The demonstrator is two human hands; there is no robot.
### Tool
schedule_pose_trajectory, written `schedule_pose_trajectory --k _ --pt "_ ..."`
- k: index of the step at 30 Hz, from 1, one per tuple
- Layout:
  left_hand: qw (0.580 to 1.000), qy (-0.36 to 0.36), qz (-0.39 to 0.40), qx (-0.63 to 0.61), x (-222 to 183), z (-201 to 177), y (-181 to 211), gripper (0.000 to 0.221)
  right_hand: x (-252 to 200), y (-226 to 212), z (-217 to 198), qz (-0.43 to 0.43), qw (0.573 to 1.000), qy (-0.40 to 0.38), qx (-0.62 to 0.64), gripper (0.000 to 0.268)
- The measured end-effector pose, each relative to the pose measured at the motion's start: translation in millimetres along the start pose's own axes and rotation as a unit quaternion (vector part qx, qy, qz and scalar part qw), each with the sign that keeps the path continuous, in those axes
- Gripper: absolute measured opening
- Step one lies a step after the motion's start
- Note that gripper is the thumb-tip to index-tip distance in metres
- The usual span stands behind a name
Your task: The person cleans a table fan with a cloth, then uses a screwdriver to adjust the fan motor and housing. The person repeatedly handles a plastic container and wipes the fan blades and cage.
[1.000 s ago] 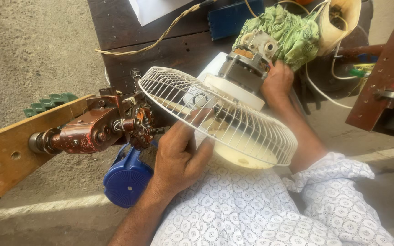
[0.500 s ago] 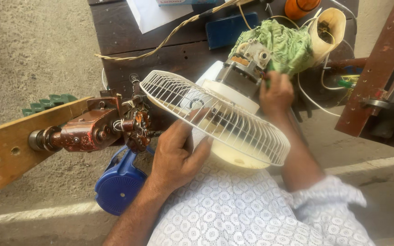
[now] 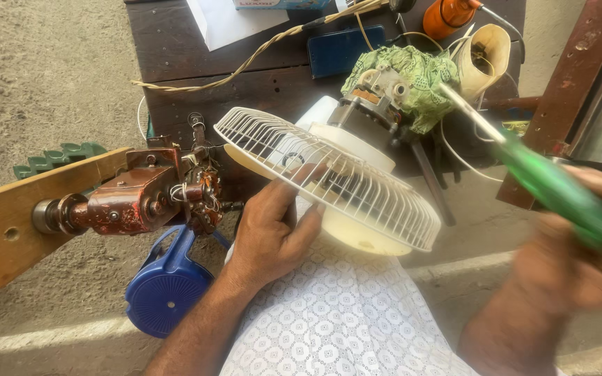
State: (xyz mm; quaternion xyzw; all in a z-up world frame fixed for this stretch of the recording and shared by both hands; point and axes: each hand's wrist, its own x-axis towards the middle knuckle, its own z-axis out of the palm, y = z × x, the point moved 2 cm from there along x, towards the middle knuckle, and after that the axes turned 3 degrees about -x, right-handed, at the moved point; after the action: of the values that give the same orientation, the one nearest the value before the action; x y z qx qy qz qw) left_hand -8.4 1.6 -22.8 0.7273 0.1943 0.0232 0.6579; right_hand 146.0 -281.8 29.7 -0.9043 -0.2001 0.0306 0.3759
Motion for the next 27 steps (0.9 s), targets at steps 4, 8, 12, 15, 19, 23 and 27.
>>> schedule_pose_trajectory --k 4,8,12,15,19,23,27 --pt "1.0 -0.006 -0.004 -0.005 -2 0 -3 0.052 -23 -40 -19 -0.029 0.998 -0.032 0.035 0.043" --pt "1.0 0.0 0.028 -0.008 -2 -1 -2 0.051 -34 -76 -24 -0.074 0.993 -0.072 0.05 0.047" --pt "1.0 -0.01 0.011 0.001 -3 -2 -4 0.049 -32 -110 -14 -0.12 0.984 -0.115 0.059 0.051" --pt "1.0 -0.009 0.029 -0.004 -2 -3 -5 0.047 -25 -131 -6 -0.141 0.979 -0.136 0.057 0.056" --pt "0.997 -0.009 0.078 -0.008 0 -3 -6 0.036 -25 -144 6 -0.134 0.978 -0.154 0.046 0.059" --pt "0.992 -0.01 0.119 -0.027 1 -6 -4 0.036 -33 -142 15 -0.059 0.987 -0.151 0.019 0.064" --pt "0.994 -0.045 0.084 -0.048 4 -6 -2 0.042 -34 -144 20 -0.087 0.985 -0.147 -0.01 0.069"
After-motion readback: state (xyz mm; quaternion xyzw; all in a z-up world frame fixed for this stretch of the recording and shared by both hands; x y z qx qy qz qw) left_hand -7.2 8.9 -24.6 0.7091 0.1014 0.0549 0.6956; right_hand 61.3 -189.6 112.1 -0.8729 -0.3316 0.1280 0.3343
